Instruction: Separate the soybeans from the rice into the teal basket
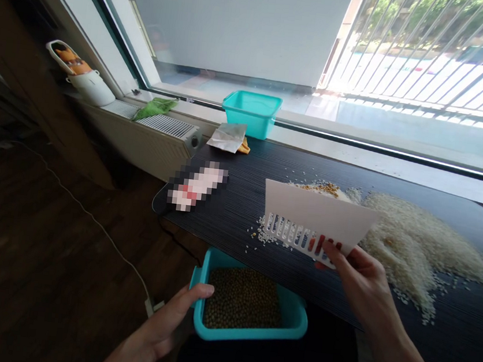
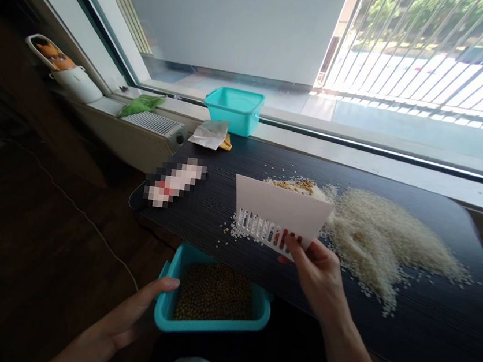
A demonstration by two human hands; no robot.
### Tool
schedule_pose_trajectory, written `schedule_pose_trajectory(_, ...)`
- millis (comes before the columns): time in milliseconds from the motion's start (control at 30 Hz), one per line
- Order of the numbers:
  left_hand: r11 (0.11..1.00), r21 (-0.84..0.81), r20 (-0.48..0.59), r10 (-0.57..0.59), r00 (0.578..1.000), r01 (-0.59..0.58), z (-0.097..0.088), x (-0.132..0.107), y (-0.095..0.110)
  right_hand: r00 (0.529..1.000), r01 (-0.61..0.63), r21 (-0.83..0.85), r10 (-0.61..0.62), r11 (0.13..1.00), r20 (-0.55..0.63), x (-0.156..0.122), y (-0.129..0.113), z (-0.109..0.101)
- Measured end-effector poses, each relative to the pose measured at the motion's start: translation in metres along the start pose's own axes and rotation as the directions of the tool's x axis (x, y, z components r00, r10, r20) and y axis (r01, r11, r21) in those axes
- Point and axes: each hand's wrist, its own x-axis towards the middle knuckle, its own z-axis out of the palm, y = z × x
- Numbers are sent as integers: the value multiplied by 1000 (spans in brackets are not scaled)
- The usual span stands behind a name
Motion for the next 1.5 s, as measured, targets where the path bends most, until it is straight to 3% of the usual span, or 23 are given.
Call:
schedule_pose_trajectory(267,1000,17,-21,14,1000,-14,-1,-2,2,995,0,-13,2,1000,101,-6,-2,19)
schedule_pose_trajectory(533,999,22,-30,33,999,-33,-3,-2,3,996,-13,-1,13,1000,92,-8,-2,22)
schedule_pose_trajectory(800,998,35,-30,57,998,-56,-5,-3,2,993,74,-21,-72,997,90,-5,8,30)
schedule_pose_trajectory(1000,998,18,-40,58,998,-57,-5,-4,5,980,53,5,-53,999,192,-6,9,33)
schedule_pose_trajectory(1267,997,19,-46,79,996,-78,-7,-5,6,979,61,-2,-59,998,197,-14,6,32)
schedule_pose_trajectory(1500,998,15,-74,67,995,-66,-8,-4,4,950,58,-62,-36,996,310,-35,6,38)
